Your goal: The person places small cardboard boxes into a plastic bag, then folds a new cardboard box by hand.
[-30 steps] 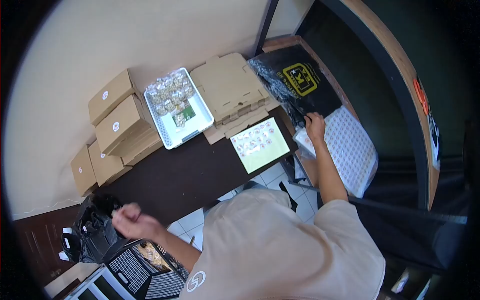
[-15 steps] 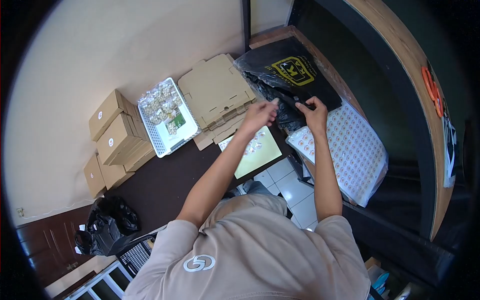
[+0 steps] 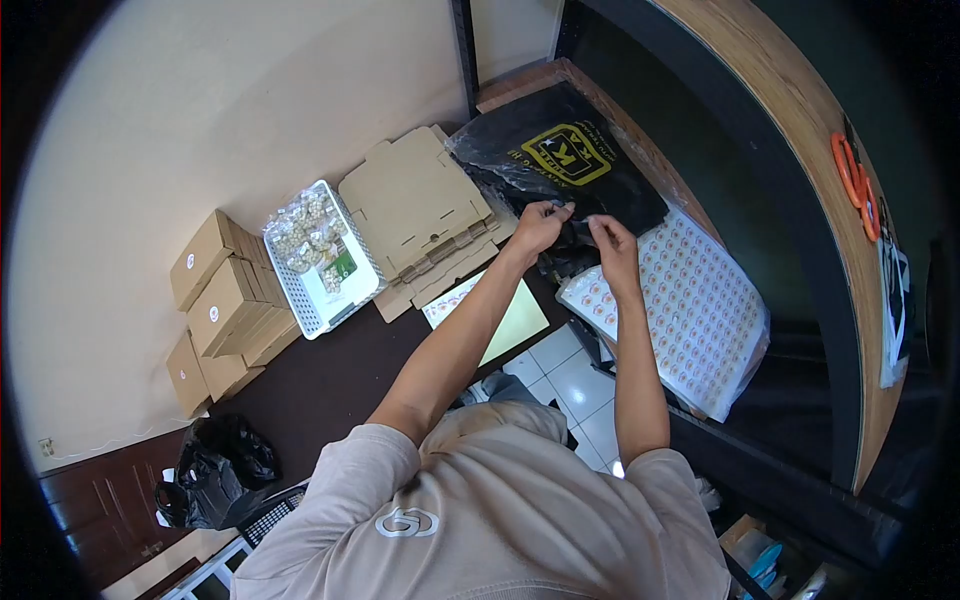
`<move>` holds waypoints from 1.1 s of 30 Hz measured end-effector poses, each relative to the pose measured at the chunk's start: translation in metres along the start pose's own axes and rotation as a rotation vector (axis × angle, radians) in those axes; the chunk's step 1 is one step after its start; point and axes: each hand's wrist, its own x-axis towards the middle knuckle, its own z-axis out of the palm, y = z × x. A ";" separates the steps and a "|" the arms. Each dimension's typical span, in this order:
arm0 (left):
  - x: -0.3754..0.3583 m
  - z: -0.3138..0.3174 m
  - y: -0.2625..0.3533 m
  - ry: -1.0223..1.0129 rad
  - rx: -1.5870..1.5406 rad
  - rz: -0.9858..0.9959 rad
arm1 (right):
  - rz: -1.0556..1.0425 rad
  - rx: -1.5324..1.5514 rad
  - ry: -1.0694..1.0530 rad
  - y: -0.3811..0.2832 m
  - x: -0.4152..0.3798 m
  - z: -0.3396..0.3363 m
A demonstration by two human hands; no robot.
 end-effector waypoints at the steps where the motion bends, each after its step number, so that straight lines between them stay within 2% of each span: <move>1: -0.002 -0.001 0.001 0.010 -0.056 -0.050 | -0.001 0.067 0.001 -0.005 0.003 0.000; 3: -0.001 -0.009 -0.003 -0.010 -0.035 -0.007 | -0.005 0.134 -0.002 -0.003 0.013 0.000; 5: -0.004 -0.022 -0.007 -0.027 -0.012 0.030 | -0.121 -0.360 0.146 0.020 0.026 -0.007; 7: -0.013 -0.039 -0.001 0.023 0.232 0.193 | -0.153 -0.387 0.068 0.033 0.038 -0.012; 9: -0.027 -0.054 0.004 0.023 0.193 0.181 | -0.241 -0.721 0.102 0.048 0.048 -0.010; 10: -0.034 -0.063 0.004 0.002 0.127 0.232 | -0.243 -0.718 0.099 0.058 0.054 -0.010; 12: -0.053 -0.081 0.008 -0.008 0.059 0.281 | -0.083 -0.837 0.072 0.074 0.070 -0.010; 13: -0.068 -0.091 0.016 -0.014 -0.145 0.306 | -0.086 -0.833 0.063 0.076 0.080 -0.011; 14: -0.086 -0.099 0.023 -0.015 -0.352 0.326 | 0.046 -0.872 0.011 0.078 0.087 -0.013; 15: -0.103 -0.109 0.031 0.003 -0.356 0.323 | 0.172 -0.910 -0.042 0.077 0.092 -0.014; 17: -0.134 -0.130 0.048 0.059 -0.628 0.317 | 0.234 -0.969 0.007 0.073 0.106 -0.015; 19: -0.160 -0.146 0.055 0.146 -0.700 0.337 | 0.256 -1.007 0.033 0.068 0.116 -0.018; 21: -0.174 -0.164 0.050 0.124 -0.653 0.388 | 0.274 -0.953 -0.026 0.074 0.140 -0.031; 23: -0.191 -0.164 0.053 0.265 -0.583 0.439 | 0.099 -0.853 0.104 0.077 0.149 -0.039; 25: -0.196 -0.166 0.043 0.313 -0.577 0.473 | 0.031 -0.638 0.321 0.004 0.122 -0.017; 27: -0.198 -0.160 0.044 0.332 -0.478 0.513 | -0.114 -0.128 0.214 -0.080 0.066 0.022; 29: -0.199 -0.155 0.045 0.355 -0.422 0.508 | -0.239 0.215 -0.206 -0.139 0.001 0.049; 31: -0.200 -0.149 0.045 0.285 -0.218 0.454 | -0.398 0.233 -0.466 -0.181 -0.053 0.075; 33: -0.206 -0.136 0.053 0.314 -0.156 0.477 | -0.599 -0.078 -0.512 -0.209 -0.076 0.086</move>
